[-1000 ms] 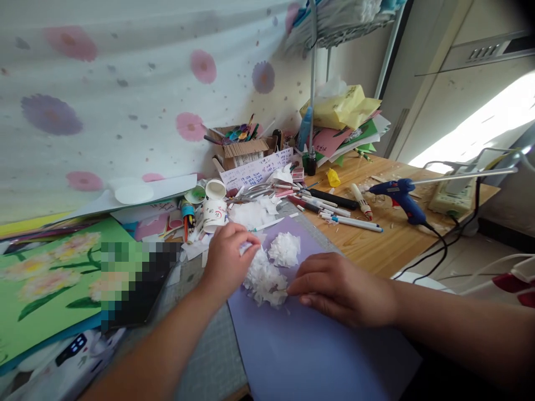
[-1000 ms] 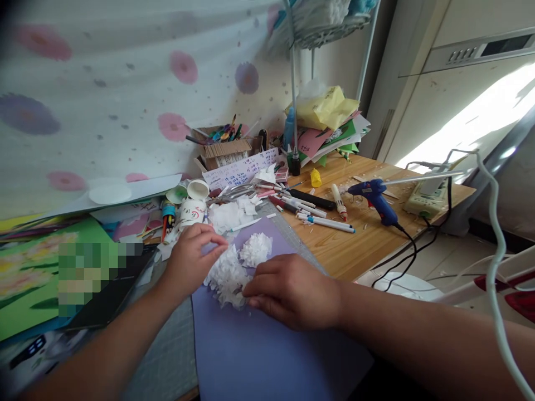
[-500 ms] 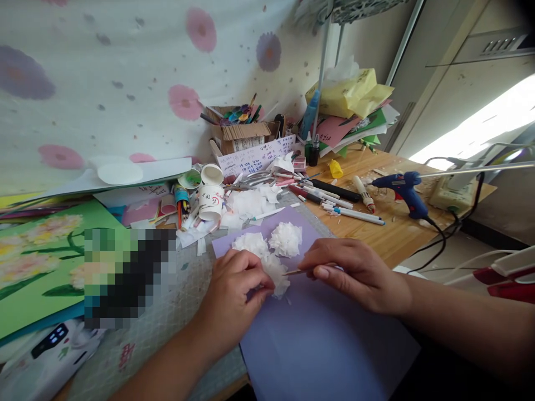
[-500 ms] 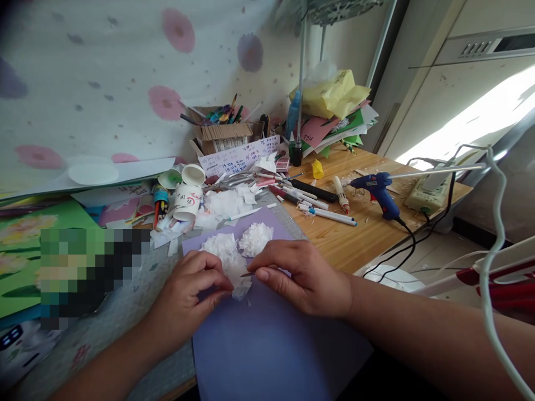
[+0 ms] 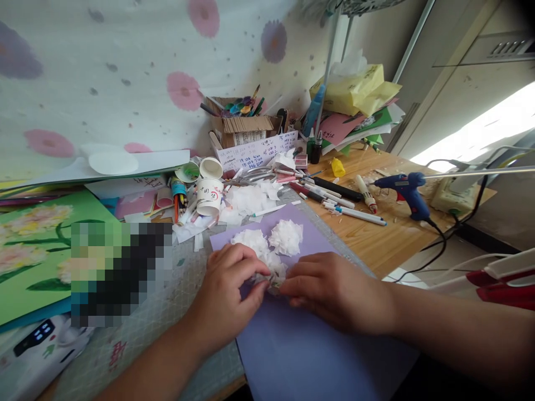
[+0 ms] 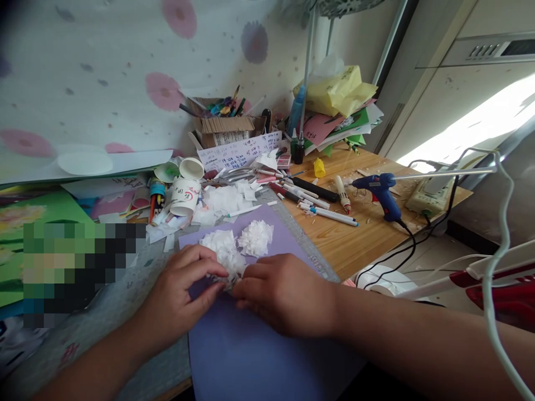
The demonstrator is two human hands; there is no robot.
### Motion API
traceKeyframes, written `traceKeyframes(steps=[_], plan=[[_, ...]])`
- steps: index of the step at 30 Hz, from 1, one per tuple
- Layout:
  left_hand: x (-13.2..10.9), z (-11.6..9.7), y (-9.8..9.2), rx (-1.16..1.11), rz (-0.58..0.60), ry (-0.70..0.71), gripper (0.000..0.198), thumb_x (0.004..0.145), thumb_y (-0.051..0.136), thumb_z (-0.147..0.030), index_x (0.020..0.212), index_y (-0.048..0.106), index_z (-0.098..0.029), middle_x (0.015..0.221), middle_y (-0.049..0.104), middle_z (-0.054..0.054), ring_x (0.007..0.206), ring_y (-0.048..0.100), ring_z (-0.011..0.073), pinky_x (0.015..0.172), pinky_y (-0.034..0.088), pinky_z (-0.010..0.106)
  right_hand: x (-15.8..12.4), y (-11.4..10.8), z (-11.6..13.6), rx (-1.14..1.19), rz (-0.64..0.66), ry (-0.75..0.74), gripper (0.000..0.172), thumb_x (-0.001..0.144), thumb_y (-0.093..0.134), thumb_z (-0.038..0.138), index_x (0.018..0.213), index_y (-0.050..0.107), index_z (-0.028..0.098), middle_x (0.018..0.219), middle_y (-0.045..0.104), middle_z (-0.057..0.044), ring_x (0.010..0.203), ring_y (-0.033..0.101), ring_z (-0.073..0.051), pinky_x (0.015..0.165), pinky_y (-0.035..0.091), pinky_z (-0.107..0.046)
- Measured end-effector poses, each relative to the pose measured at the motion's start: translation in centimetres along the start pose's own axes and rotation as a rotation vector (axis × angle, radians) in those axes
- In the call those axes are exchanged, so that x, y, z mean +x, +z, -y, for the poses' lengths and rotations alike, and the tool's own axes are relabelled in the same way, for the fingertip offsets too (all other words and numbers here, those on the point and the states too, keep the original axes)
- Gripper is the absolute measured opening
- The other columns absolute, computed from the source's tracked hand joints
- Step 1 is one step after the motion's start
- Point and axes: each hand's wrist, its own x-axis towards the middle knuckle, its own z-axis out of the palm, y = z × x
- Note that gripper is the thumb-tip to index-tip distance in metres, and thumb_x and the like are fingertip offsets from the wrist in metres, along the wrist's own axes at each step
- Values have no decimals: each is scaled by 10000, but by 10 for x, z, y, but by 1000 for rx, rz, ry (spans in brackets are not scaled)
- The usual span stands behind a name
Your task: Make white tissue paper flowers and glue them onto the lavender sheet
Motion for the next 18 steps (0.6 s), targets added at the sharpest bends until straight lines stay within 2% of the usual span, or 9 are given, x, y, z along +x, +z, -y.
traceKeyframes(steps=[2, 5, 8, 11, 14, 18], plan=[[1, 0, 1, 17, -6, -2, 209, 761, 575, -131, 919, 642, -252, 904, 563, 22, 895, 515, 211, 808, 362, 405, 0, 0, 2, -70, 27, -17, 240, 958, 398, 237, 1014, 613, 145, 852, 646, -66, 732, 562, -158, 673, 415, -285], [1, 0, 5, 41, 58, 13, 288, 737, 600, -111, 970, 643, -274, 932, 559, 21, 924, 509, 221, 817, 349, 414, -1, 1, 3, -133, 24, -47, 254, 967, 383, 245, 1000, 616, 147, 845, 651, -62, 727, 556, -162, 669, 411, -294], [2, 2, 8, 51, 80, 15, 233, 728, 593, -76, 854, 663, -259, 884, 560, 12, 894, 509, 211, 795, 333, 404, -4, 0, 0, -149, 5, -89, 238, 965, 398, 254, 1005, 611, 154, 857, 660, -64, 744, 561, -165, 682, 417, -301], [2, 4, 8, 72, 101, 24, 177, 734, 580, -74, 716, 652, -235, 827, 554, 4, 847, 503, 196, 768, 316, 394, -9, -6, -2, -81, -82, -132, 206, 942, 437, 234, 1016, 602, 134, 865, 664, -80, 758, 573, -172, 692, 430, -308], [3, 2, 5, 94, 109, 43, 177, 708, 570, -62, 687, 637, -225, 830, 550, 1, 844, 496, 194, 758, 298, 392, -13, -12, -2, 3, -174, -115, 196, 930, 456, 219, 1013, 602, 119, 864, 664, -87, 763, 581, -169, 697, 440, -295], [1, -4, -1, 127, 114, 32, 218, 626, 506, -2, 658, 584, -204, 818, 541, -9, 843, 492, 191, 750, 286, 387, -12, -12, -2, 13, -157, -52, 222, 944, 445, 245, 1050, 610, 141, 911, 665, -83, 781, 584, -160, 700, 436, -276]])
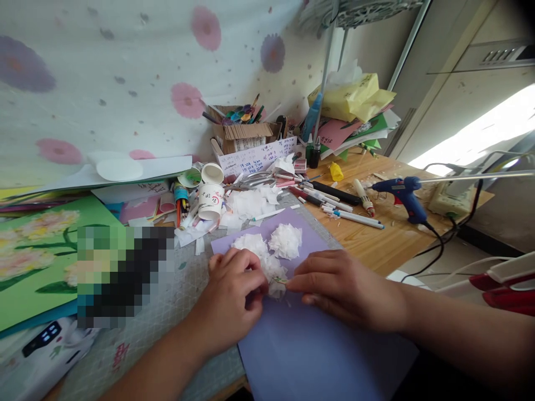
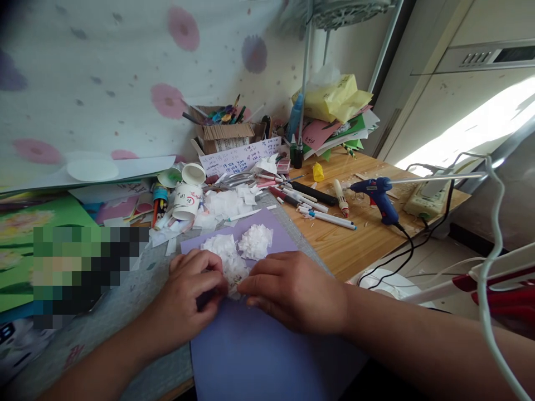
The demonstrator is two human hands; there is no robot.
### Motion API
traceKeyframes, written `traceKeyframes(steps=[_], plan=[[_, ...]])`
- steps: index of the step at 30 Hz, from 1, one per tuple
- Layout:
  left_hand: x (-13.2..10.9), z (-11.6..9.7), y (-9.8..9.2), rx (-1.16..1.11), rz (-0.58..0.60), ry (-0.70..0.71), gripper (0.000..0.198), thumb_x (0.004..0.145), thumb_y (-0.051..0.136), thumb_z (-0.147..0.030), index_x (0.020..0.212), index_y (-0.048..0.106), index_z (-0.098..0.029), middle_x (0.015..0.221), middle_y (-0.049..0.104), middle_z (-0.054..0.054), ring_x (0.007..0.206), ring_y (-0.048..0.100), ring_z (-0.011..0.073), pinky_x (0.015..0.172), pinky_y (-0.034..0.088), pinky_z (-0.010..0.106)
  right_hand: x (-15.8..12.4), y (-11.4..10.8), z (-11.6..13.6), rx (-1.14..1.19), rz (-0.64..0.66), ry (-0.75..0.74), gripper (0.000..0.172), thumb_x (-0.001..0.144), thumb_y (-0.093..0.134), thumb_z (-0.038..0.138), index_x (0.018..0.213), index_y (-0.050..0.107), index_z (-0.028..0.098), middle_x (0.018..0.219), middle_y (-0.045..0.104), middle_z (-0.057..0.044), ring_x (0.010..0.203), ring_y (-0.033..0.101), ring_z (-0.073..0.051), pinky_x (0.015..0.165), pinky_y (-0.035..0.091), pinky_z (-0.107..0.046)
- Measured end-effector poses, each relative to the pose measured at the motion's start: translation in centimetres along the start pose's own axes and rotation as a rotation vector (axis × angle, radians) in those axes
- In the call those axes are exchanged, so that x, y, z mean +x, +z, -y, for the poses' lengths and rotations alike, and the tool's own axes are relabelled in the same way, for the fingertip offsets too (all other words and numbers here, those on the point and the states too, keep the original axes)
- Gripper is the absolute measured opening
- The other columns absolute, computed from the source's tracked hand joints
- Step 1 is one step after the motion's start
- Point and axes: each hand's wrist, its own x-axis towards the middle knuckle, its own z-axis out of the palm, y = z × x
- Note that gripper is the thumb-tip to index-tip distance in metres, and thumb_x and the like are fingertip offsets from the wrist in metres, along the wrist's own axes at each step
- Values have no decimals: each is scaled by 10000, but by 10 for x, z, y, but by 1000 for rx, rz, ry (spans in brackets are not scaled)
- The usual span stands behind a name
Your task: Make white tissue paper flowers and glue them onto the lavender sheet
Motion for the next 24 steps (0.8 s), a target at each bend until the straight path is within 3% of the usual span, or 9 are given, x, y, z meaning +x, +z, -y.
traceKeyframes(steps=[5, 10, 12, 16, 19, 24], plan=[[-3, 0, -3, 28, -48, -57, 203, 623, 482, -17, 646, 562, -203, 811, 541, -3, 846, 502, 201, 777, 305, 394, 1, 4, -2, 8, 96, 26, 248, 949, 424, 254, 1044, 622, 141, 888, 660, -78, 770, 582, -166, 701, 427, -287], [14, 17, -8, 112, -289, -173, 143, 767, 494, -152, 737, 617, -219, 835, 590, 17, 854, 555, 209, 781, 368, 372, 1, 3, 0, 13, 151, 2, 274, 949, 403, 265, 1037, 628, 137, 882, 661, -85, 804, 589, -179, 741, 423, -301], [29, 28, -14, 208, -327, -213, 129, 783, 510, -182, 761, 629, -228, 840, 618, 12, 862, 575, 208, 785, 379, 362, 1, 1, 2, 11, 162, 0, 274, 945, 401, 266, 1024, 632, 140, 869, 661, -82, 795, 590, -180, 734, 423, -299], [70, 46, -18, 333, -299, -213, 89, 754, 588, -214, 794, 657, -254, 861, 656, 13, 902, 577, 255, 789, 353, 406, 5, -2, 6, 6, 153, -7, 269, 943, 396, 263, 1006, 628, 143, 858, 662, -76, 774, 590, -176, 718, 421, -294], [102, 53, -11, 409, -283, -176, 121, 755, 599, -208, 838, 676, -253, 931, 647, 50, 938, 547, 288, 788, 330, 442, 6, -4, 7, 17, 137, -25, 273, 946, 392, 265, 1000, 628, 139, 852, 664, -77, 779, 592, -177, 720, 421, -295], [139, 55, 7, 495, -200, 17, 205, 766, 562, -102, 801, 683, -264, 982, 623, 41, 992, 486, 267, 825, 276, 442, 4, -5, 6, 72, 98, -28, 289, 948, 394, 270, 1020, 635, 127, 850, 666, -89, 791, 601, -177, 736, 428, -293]])
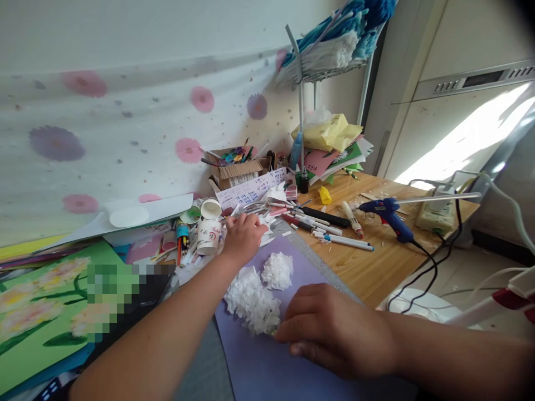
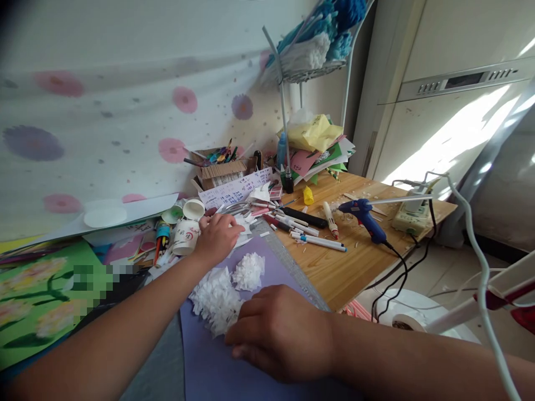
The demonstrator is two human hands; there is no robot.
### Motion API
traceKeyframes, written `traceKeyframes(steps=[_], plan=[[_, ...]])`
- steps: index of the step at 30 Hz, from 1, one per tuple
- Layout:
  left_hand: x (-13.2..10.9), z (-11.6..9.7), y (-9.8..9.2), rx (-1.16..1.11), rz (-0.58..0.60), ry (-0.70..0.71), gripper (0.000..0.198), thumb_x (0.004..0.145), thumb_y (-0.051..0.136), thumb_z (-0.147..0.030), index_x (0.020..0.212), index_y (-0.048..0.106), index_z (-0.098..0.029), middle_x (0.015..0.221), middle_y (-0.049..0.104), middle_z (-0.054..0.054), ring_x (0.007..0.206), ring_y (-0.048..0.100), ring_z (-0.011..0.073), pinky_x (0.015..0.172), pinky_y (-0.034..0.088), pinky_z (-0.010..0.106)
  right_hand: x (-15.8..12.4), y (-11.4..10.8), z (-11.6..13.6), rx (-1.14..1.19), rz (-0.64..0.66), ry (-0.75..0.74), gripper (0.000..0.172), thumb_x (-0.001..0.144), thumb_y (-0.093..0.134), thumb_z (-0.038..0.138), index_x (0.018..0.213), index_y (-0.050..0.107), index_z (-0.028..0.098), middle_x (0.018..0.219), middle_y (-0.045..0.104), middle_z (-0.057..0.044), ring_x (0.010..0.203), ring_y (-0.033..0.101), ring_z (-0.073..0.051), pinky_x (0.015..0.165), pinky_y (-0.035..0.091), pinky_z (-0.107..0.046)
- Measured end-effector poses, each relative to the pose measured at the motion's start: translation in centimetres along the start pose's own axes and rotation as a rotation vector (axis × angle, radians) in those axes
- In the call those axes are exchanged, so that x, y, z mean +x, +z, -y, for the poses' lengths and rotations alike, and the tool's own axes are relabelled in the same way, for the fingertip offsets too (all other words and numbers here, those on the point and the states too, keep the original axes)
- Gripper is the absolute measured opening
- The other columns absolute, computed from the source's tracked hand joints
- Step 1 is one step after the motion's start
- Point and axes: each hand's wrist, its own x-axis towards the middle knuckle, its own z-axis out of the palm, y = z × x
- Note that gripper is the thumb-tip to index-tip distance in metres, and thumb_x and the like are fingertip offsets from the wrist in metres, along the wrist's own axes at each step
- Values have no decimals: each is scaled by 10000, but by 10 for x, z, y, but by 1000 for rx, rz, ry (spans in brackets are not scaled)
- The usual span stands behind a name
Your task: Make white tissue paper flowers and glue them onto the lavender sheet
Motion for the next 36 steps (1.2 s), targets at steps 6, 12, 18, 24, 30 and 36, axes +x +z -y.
traceKeyframes(steps=[6, 12, 18, 24, 30, 36], plan=[[8, -3, -1, 10, -32, 11, 183, 796, 545, -138, 658, 645, -204, 913, 611, 55, 979, 459, 271, 805, 247, 447, -6, -6, -3, 109, -77, 38, 256, 930, 444, 221, 1032, 646, 101, 848, 667, -100, 776, 603, -171, 722, 444, -275], [-41, -15, -36, -44, -107, -186, 126, 784, 567, -198, 693, 648, -232, 911, 609, 29, 939, 492, 242, 746, 246, 408, -5, -6, -8, 179, -162, 88, 244, 933, 456, 194, 1061, 641, 97, 893, 667, -105, 798, 608, -156, 727, 458, -253], [-97, -33, -58, -209, -50, -327, 118, 731, 601, -174, 653, 649, -248, 843, 614, -5, 896, 534, 212, 727, 258, 375, -3, 5, -11, 123, -134, 195, 245, 939, 461, 223, 1088, 634, 135, 903, 666, -82, 807, 603, -148, 725, 460, -248], [-120, -44, -60, -344, -17, -338, 129, 709, 600, -149, 648, 655, -248, 820, 604, -1, 876, 543, 215, 765, 274, 397, -4, 12, -11, 93, -102, 217, 237, 947, 441, 225, 1063, 631, 146, 886, 666, -80, 798, 604, -150, 714, 464, -260], [-125, -50, -57, -377, -8, -219, 142, 714, 592, -137, 645, 647, -248, 774, 603, -5, 809, 527, 199, 731, 273, 389, -3, 11, -7, 93, -50, 185, 229, 944, 443, 214, 1054, 630, 141, 865, 660, -78, 775, 596, -146, 696, 447, -254], [-128, -52, -55, -418, 52, -110, 154, 700, 626, -112, 631, 636, -249, 735, 587, -27, 780, 518, 182, 704, 242, 384, -2, 6, -6, 91, -65, 124, 228, 942, 443, 221, 1033, 631, 131, 828, 659, -76, 745, 592, -145, 686, 445, -256]])
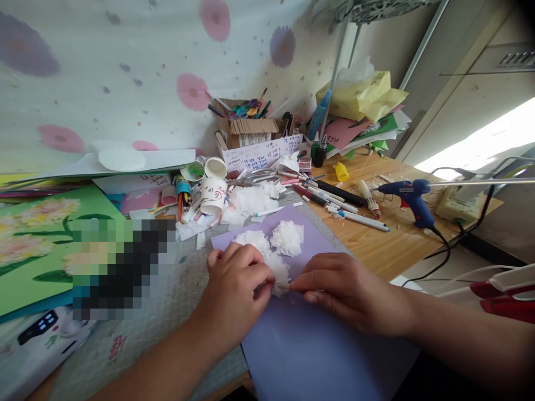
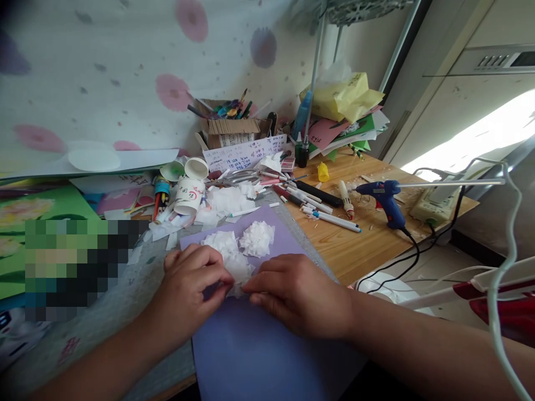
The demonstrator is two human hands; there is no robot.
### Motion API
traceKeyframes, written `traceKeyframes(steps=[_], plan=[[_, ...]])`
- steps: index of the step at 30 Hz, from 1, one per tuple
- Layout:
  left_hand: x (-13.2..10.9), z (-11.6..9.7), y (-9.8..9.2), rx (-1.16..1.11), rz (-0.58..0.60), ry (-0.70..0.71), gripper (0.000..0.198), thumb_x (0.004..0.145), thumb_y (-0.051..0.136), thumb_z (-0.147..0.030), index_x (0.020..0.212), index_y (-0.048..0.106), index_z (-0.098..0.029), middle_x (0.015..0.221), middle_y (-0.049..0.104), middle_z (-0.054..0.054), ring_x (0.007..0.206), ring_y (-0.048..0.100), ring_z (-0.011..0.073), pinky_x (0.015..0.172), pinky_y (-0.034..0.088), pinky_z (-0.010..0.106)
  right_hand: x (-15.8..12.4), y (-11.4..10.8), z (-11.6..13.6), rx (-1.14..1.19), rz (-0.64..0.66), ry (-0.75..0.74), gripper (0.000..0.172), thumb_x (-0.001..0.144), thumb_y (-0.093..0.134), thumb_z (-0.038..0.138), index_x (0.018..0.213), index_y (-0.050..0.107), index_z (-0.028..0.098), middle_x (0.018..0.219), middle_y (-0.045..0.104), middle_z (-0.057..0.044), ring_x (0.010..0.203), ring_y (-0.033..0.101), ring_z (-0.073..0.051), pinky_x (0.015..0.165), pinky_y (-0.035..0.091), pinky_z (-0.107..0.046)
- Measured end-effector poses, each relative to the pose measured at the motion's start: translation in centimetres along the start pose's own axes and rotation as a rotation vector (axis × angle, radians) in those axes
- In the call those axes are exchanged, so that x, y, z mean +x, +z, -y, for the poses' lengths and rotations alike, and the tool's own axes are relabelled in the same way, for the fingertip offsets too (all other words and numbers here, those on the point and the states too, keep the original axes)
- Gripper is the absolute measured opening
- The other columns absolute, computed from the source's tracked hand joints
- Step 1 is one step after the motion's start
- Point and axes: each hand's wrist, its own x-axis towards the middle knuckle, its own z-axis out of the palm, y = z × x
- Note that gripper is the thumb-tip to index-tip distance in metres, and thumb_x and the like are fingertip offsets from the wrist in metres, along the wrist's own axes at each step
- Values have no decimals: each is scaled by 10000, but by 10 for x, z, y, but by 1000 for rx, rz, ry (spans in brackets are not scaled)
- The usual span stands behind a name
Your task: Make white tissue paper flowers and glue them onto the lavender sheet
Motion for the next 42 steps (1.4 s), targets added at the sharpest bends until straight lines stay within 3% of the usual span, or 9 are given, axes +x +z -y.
traceKeyframes(steps=[7, 15, 20, 23, 26, 29, 34, 38, 42], plan=[[-1, 3, 2, 23, 73, 43, 155, 685, 645, -116, 624, 637, -258, 728, 576, -34, 778, 506, 177, 705, 234, 382, 1, -5, -2, 23, -143, 0, 220, 954, 414, 224, 1017, 605, 135, 787, 656, -71, 717, 595, -137, 657, 464, -236], [-1, 5, 0, 43, 106, 50, 153, 685, 599, -108, 607, 603, -239, 726, 575, -27, 777, 508, 189, 694, 244, 385, 9, 10, -3, -83, 4, 79, 206, 947, 427, 212, 985, 619, 151, 839, 649, -61, 757, 581, -145, 688, 439, -250], [1, 10, -1, -34, 72, -11, 205, 710, 562, -131, 844, 629, -272, 882, 595, -1, 859, 526, 213, 743, 281, 399, 11, 15, 3, -223, 56, 22, 223, 951, 401, 199, 959, 617, 147, 792, 637, -52, 674, 541, -139, 628, 408, -253], [2, 11, 0, -72, 121, 18, 284, 733, 576, -140, 947, 637, -317, 940, 592, 2, 906, 523, 218, 765, 283, 407, 11, 17, 4, -328, 60, -53, 237, 958, 389, 213, 949, 617, 151, 790, 638, -48, 651, 522, -145, 609, 387, -272], [4, 11, 0, -73, 182, 38, 212, 745, 571, -122, 801, 670, -302, 872, 595, -7, 874, 516, 205, 744, 282, 396, 9, 14, 3, -367, 66, -115, 234, 959, 396, 228, 962, 617, 154, 799, 648, -55, 674, 537, -160, 625, 396, -295], [5, 12, -2, -39, 178, 48, 194, 728, 569, -110, 674, 665, -270, 804, 595, -4, 825, 505, 197, 720, 280, 392, 4, 6, 1, -252, -26, -156, 222, 954, 400, 237, 979, 601, 145, 791, 649, -67, 700, 560, -163, 651, 430, -296], [6, 12, -5, -4, 212, 68, 190, 677, 559, -93, 643, 649, -257, 796, 590, -2, 821, 496, 197, 719, 280, 389, 0, -5, -1, -96, -155, -67, 219, 949, 404, 216, 1027, 592, 136, 815, 653, -83, 721, 587, -148, 656, 465, -263], [6, 12, -10, 2, 250, 56, 200, 656, 535, -77, 621, 627, -251, 805, 576, -15, 836, 503, 195, 743, 282, 392, -1, 0, -4, -88, -91, -40, 218, 942, 438, 232, 1037, 613, 143, 855, 657, -82, 752, 586, -153, 683, 455, -268], [14, 29, -22, -81, 256, -16, 154, 708, 534, -134, 687, 628, -255, 851, 582, -16, 886, 534, 187, 801, 355, 361, -1, 4, -3, -104, -3, -61, 230, 942, 424, 233, 1015, 622, 141, 834, 648, -77, 732, 564, -157, 676, 424, -276]])
